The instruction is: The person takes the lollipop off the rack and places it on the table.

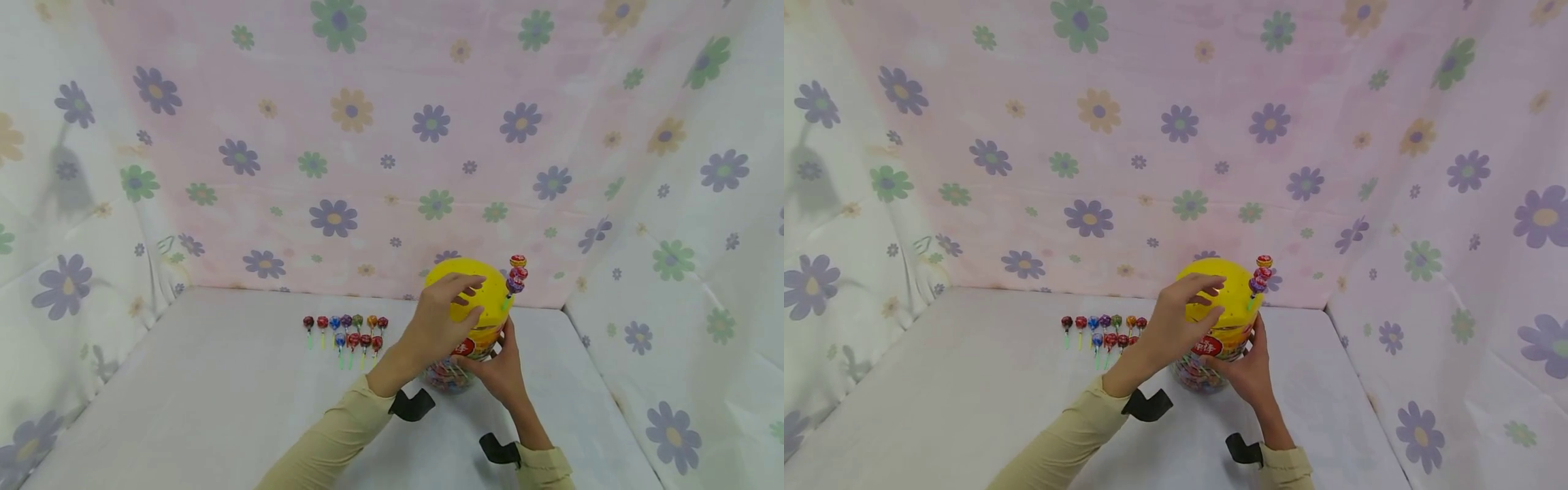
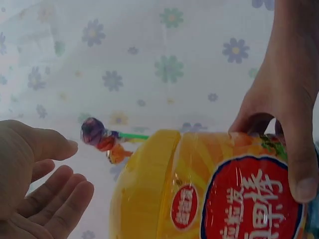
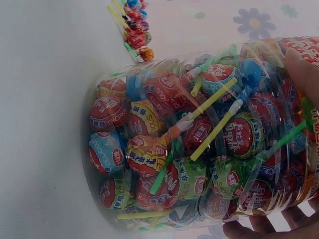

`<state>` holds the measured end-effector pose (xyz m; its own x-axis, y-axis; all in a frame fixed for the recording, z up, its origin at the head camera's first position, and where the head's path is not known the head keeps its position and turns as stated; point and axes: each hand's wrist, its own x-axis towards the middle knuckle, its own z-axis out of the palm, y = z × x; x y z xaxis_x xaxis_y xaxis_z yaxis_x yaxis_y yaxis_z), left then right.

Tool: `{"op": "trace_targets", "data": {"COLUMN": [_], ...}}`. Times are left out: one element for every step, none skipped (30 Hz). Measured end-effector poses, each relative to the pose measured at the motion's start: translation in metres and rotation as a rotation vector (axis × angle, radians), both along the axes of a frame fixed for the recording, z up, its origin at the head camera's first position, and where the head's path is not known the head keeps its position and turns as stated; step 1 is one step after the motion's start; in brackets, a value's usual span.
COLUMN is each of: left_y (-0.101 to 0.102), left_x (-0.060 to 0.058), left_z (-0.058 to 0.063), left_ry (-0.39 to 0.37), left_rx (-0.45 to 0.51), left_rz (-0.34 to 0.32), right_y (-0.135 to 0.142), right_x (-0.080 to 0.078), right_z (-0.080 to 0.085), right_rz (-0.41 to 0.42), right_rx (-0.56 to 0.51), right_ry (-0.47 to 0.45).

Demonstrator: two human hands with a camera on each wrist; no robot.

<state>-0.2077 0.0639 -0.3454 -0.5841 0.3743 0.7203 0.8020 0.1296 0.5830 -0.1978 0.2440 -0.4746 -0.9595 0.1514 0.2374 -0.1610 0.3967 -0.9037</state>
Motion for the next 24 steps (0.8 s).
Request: {"op": "trace_targets", "data": {"left_y": [0.005, 0.010, 0.015, 0.019, 0.023, 0.027, 0.030, 0.033, 0.036, 0.039, 0.042, 0.044, 0.046, 0.048, 0.051, 0.052, 0.054, 0.055, 0.057, 0.058, 0.058, 0.059, 0.060, 0.060], "left_x": [-0.001, -0.001, -0.001, -0.002, -0.002, -0.002, -0.002, -0.003, -0.003, -0.003, -0.003, -0.003, -0.003, -0.003, -0.002, -0.002, -0.002, -0.001, -0.001, -0.001, -0.001, -0.001, -0.002, -0.002], "left_z": [0.002, 0.003, 0.005, 0.007, 0.008, 0.009, 0.010, 0.010, 0.011, 0.011, 0.011, 0.010, 0.009, 0.009, 0.008, 0.007, 0.007, 0.006, 0.005, 0.005, 0.005, 0.005, 0.005, 0.004], "left_ry": [-0.020, -0.040, -0.065, -0.093, -0.119, -0.144, -0.164, -0.183, -0.202, -0.212, -0.223, -0.233, -0.244, -0.253, -0.260, -0.263, -0.269, -0.267, -0.261, -0.249, -0.238, -0.225, -0.214, -0.206], "left_rx": [-0.003, -0.005, -0.003, 0.001, 0.002, 0.004, 0.003, 0.001, 0.001, -0.009, -0.015, -0.018, -0.018, -0.018, -0.016, -0.014, -0.001, 0.008, 0.017, 0.022, 0.031, 0.039, 0.045, 0.046], "left_rz": [-0.011, -0.022, -0.034, -0.047, -0.058, -0.067, -0.069, -0.069, -0.069, -0.060, -0.055, -0.052, -0.055, -0.055, -0.057, -0.057, -0.065, -0.064, -0.060, -0.051, -0.046, -0.037, -0.028, -0.018], "right_y": [0.000, 0.000, 0.000, -0.001, -0.001, -0.001, -0.001, -0.001, -0.001, -0.001, -0.001, 0.000, 0.000, 0.000, 0.001, 0.001, 0.001, 0.001, 0.001, 0.001, 0.002, 0.002, 0.002, 0.002], "right_x": [0.000, 0.000, 0.000, 0.001, 0.001, 0.001, 0.002, 0.002, 0.002, 0.002, 0.002, 0.002, 0.002, 0.002, 0.002, 0.002, 0.002, 0.002, 0.002, 0.002, 0.002, 0.002, 0.002, 0.001], "right_z": [0.000, 0.001, 0.001, 0.002, 0.003, 0.003, 0.004, 0.004, 0.005, 0.005, 0.005, 0.004, 0.004, 0.004, 0.003, 0.003, 0.002, 0.002, 0.002, 0.002, 0.002, 0.002, 0.002, 0.002], "right_rz": [0.001, 0.003, 0.006, 0.009, 0.011, 0.014, 0.016, 0.018, 0.020, 0.022, 0.025, 0.027, 0.030, 0.032, 0.033, 0.033, 0.032, 0.032, 0.033, 0.033, 0.034, 0.035, 0.035, 0.034], "right_rx": [0.002, 0.002, 0.000, -0.002, -0.003, -0.003, -0.003, -0.002, 0.000, 0.003, 0.002, -0.001, 0.000, 0.000, 0.000, 0.002, 0.005, 0.007, 0.010, 0.012, 0.012, 0.012, 0.010, 0.008], "right_ry": [0.000, -0.001, -0.004, -0.006, -0.009, -0.011, -0.012, -0.012, -0.009, -0.006, 0.002, 0.009, 0.013, 0.015, 0.016, 0.017, 0.016, 0.015, 0.015, 0.017, 0.020, 0.024, 0.026, 0.027]}}
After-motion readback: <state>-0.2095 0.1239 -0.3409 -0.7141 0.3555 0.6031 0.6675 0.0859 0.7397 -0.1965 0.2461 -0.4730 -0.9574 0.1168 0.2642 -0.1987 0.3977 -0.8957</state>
